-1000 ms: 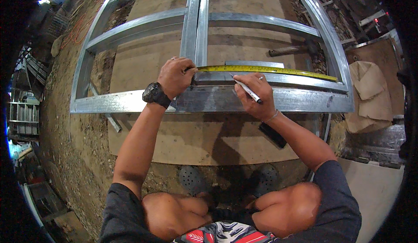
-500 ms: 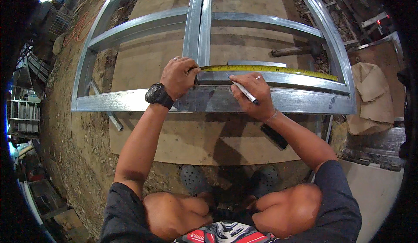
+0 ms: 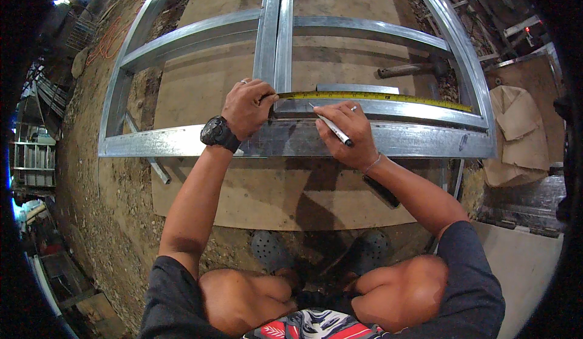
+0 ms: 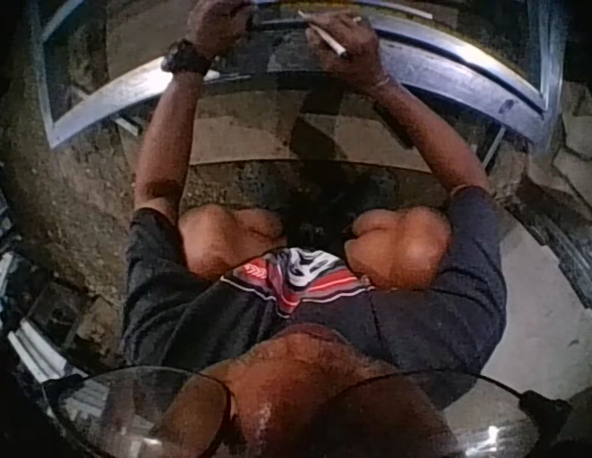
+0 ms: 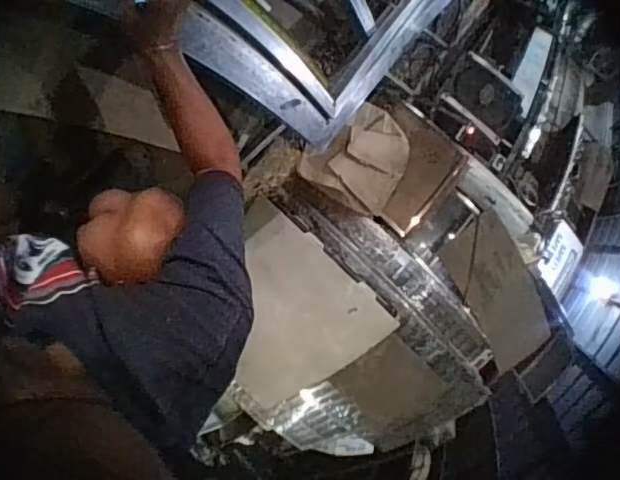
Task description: The person measures and marks a metal frame using a tape measure and a marker. They repeatedly extend the tape measure, align it along the frame, and make marks at specific intervals.
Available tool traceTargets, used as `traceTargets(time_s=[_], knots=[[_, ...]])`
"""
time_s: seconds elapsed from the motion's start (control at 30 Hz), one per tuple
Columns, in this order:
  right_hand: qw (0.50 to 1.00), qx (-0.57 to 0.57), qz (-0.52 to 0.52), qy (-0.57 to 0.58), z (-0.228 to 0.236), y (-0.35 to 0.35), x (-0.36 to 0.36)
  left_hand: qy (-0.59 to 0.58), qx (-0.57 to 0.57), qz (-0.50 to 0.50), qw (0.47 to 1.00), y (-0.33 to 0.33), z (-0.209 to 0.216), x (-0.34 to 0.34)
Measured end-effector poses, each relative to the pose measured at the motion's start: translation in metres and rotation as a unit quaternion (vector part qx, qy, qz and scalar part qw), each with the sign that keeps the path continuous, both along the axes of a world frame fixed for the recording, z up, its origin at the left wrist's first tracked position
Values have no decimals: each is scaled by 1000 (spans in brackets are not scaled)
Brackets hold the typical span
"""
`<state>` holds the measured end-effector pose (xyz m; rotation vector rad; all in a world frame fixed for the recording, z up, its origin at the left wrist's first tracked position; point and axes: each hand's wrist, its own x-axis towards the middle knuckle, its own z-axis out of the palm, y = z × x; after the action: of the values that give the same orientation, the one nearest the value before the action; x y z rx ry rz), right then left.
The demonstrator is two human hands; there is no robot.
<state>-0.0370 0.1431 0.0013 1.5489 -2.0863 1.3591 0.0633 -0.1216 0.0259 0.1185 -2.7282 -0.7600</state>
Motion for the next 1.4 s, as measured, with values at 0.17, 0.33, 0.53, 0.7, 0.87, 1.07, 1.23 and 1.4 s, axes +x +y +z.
traceTargets(time_s=[0.17, 0.33, 0.53, 0.7, 0.87, 1.07, 1.23, 1.4], knots=[[1000, 0, -12, 6, 2, -3, 0, 25, -2, -7, 1000, 0, -1, -1], [1000, 14, -14, 6, 3, -6, 1, 31, -3, -7, 1000, -2, -5, 0], [1000, 16, -18, 3, 0, -7, 0, 31, -11, -7, 999, 0, -3, 0], [1000, 17, -18, -1, 0, -7, 0, 17, -12, -7, 1000, -2, -3, 0], [1000, 17, -19, 1, 1, -8, 1, 18, -8, -9, 1000, -1, -2, 0], [999, 28, -26, 9, 3, -9, 2, 17, -6, -8, 1000, -1, -1, 0], [997, -48, -41, -49, -1, -4, 1, 37, -16, -16, 999, -4, -6, 0], [991, -57, -117, 22, 0, 29, -25, 42, -10, -15, 999, -1, -4, -1]])
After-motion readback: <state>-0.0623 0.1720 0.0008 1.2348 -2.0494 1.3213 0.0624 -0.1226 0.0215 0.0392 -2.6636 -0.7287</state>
